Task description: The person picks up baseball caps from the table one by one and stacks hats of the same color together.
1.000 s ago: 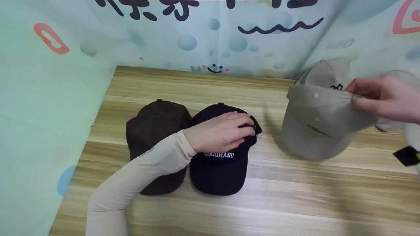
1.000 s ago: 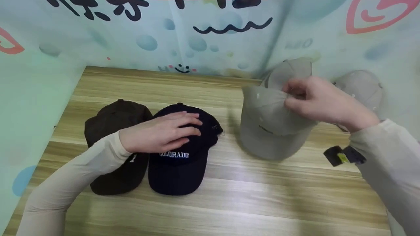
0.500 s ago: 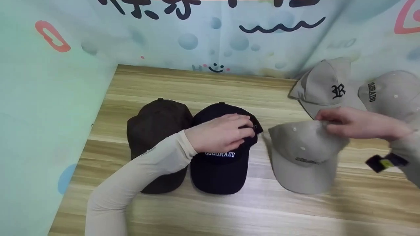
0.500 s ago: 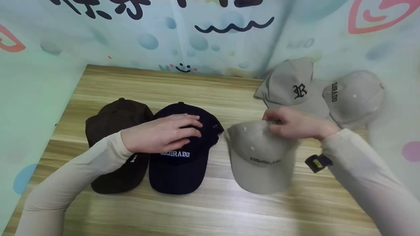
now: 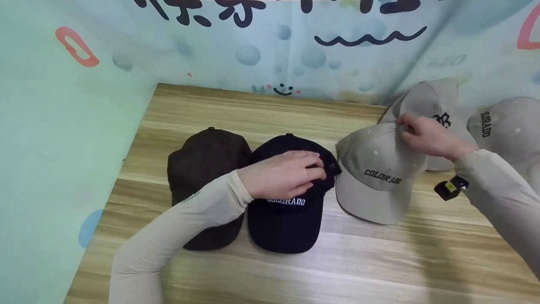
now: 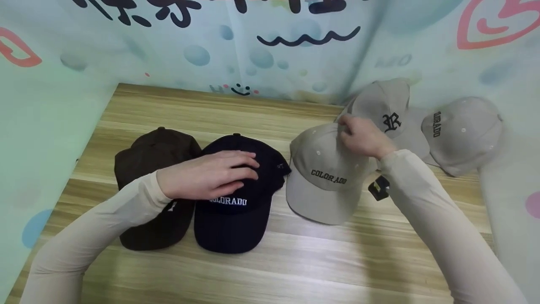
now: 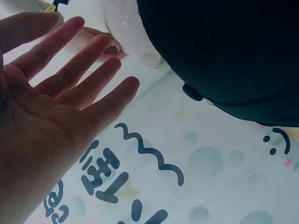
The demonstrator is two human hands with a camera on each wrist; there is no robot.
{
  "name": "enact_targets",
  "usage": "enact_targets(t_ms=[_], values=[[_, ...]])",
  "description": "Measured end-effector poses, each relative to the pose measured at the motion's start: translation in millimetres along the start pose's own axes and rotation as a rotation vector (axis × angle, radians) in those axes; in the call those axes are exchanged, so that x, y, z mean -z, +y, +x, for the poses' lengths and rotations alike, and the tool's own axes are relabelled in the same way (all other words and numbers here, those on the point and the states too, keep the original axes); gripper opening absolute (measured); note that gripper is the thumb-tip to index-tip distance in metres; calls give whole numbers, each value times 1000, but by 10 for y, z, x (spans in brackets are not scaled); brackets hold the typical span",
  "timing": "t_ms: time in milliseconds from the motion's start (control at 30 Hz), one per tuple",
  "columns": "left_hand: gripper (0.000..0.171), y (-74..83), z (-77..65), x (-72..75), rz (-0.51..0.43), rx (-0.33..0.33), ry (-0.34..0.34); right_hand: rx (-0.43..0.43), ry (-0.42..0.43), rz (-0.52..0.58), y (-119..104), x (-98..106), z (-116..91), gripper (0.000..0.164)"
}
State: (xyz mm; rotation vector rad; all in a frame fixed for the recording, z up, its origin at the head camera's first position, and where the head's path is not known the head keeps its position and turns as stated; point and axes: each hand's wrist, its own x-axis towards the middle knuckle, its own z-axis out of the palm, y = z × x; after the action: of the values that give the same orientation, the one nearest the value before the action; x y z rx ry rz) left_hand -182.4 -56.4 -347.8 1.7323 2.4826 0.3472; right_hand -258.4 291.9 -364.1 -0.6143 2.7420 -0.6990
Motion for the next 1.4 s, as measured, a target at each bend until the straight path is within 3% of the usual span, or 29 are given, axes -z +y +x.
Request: enact_targets(t_ms=[267, 533, 700, 800, 900, 1100, 1267, 1400], values=[[27, -6, 13, -25, -5, 10, -26, -2, 70, 30, -22, -22, 94, 29], [28, -44, 21, -67, -14, 37, -63, -33, 57, 127, 103, 39, 53, 29], [28, -154, 41, -48, -62, 91, -58, -34, 91, -1, 392, 196, 66, 37], [26, -249, 43, -45, -108, 120, -32, -91, 105, -106, 608, 259, 69, 47], [25, -324, 41, -55, -141, 131, -18, -175, 81, -124, 774, 276, 76, 61], [24, -372, 5, -58, -165, 171, -33, -322, 61, -41, 901, 191, 177, 86], [24, -374, -21, -61, -166, 174, -32, -368, 91, -8, 999, 68, 190, 110], [24, -382, -26, -38, -165, 185, -39, -396, 91, -9, 1047, 43, 184, 117]])
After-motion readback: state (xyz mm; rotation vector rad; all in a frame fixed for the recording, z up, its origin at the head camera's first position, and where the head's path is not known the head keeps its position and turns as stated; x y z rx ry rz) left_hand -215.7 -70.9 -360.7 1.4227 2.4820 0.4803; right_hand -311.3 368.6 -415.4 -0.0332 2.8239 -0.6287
